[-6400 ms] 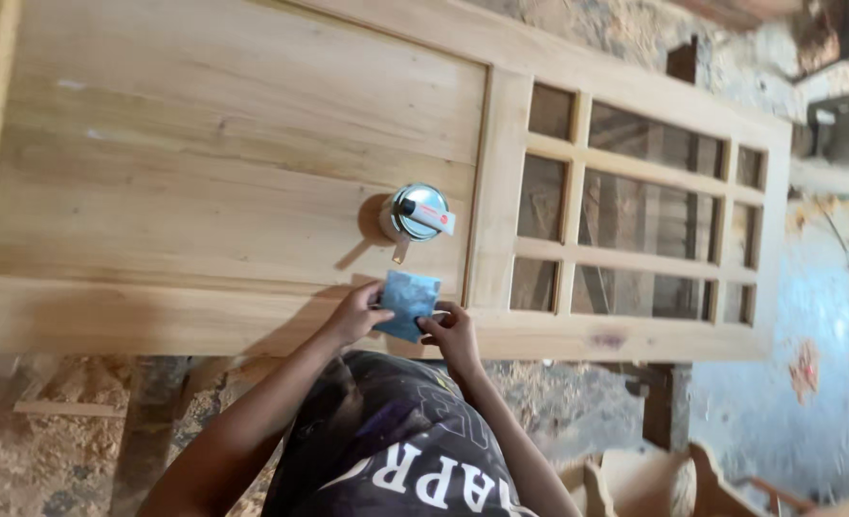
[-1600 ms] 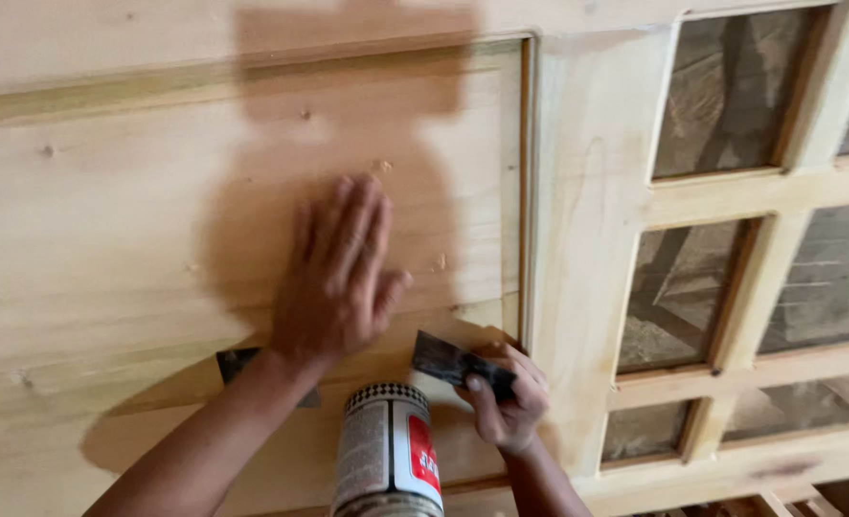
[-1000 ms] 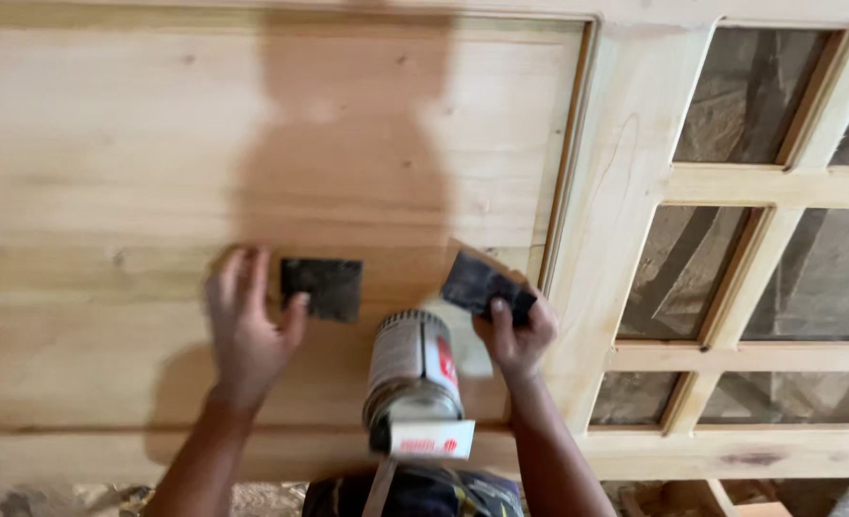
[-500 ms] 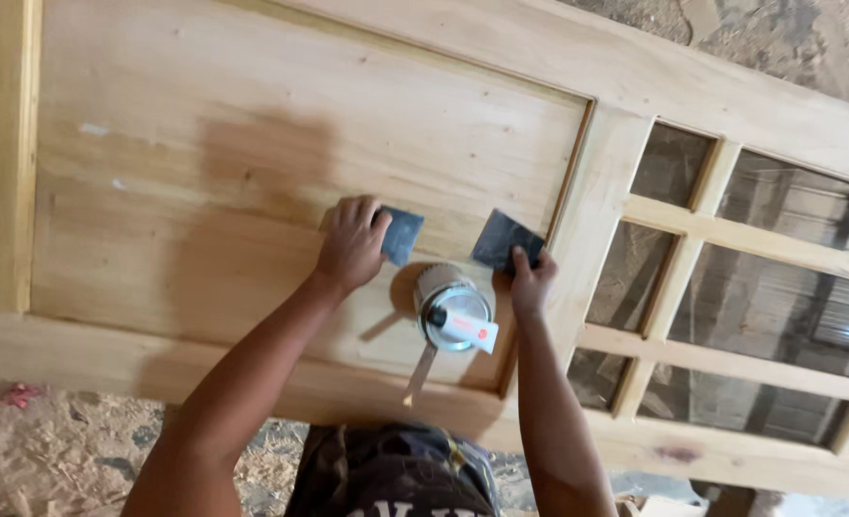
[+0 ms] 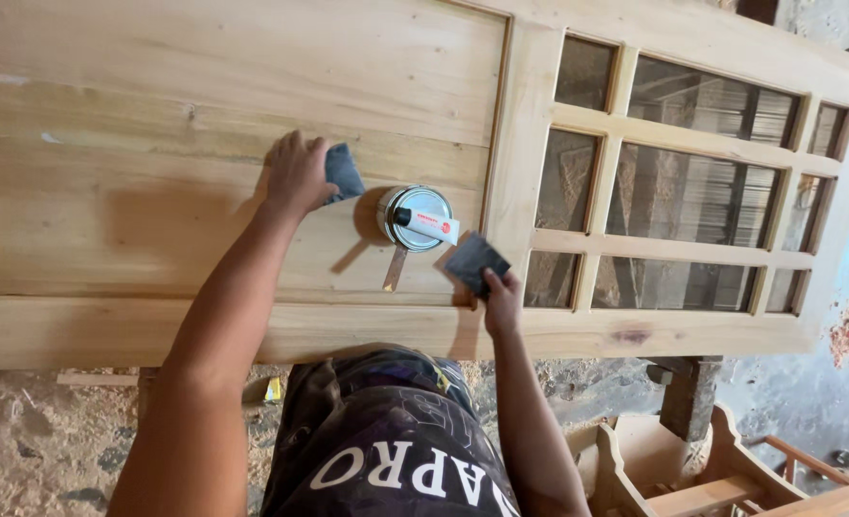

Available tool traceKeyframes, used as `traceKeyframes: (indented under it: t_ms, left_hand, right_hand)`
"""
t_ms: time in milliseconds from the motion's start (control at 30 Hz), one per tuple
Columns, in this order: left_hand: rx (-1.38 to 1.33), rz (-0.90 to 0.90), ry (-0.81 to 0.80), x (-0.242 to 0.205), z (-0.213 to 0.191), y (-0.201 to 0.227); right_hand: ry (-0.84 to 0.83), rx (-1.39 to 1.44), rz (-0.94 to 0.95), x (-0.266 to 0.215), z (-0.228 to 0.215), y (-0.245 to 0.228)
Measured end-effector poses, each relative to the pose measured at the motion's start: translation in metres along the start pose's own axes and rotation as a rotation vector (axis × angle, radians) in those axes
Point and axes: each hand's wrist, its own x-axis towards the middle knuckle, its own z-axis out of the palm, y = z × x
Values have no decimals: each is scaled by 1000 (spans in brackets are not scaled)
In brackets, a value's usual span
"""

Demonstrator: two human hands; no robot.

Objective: The person uses a specialized tool to apply a liquid into the grooves of a wooden door frame, then applies a substance from a container onto several areas and sands the surface by hand using a small piece of sandpaper.

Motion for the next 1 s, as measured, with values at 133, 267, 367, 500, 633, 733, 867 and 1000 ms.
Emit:
traceKeyframes:
  t_ms: [133,267,367,500,633,733,867,1000]
  left_hand:
    - [-348,-155,108,-43,5,-29]
    - [-1203,-386,116,-106,-5,-54]
    - [-1872,-545,168,-159,-10,-63]
    - [-2189,-410,126,-213,3,-60]
    - [-2221,-641,127,-240,31,-52]
    - [-2214,-620,51,-253,49,-51]
    - [-2211,-655,48,-257,57,-58]
    - [-2174,-657,57,-263,44,-58]
  right_hand:
    - [-118,-135,-48,-31,19,12]
    - [124,-652,-435,-60,56,-27]
    - [83,-870,-816,-87,83,-74]
    - [-265,-1152,-1055,-99,134,-133]
    - [-472,-1433,-1018,-90,183,-170]
    - [-571,-1549,-821,-81,199,-179]
    - [-631,-1334,-703,-58,189,-175]
    - [-531,-674,-425,-34,149,-156]
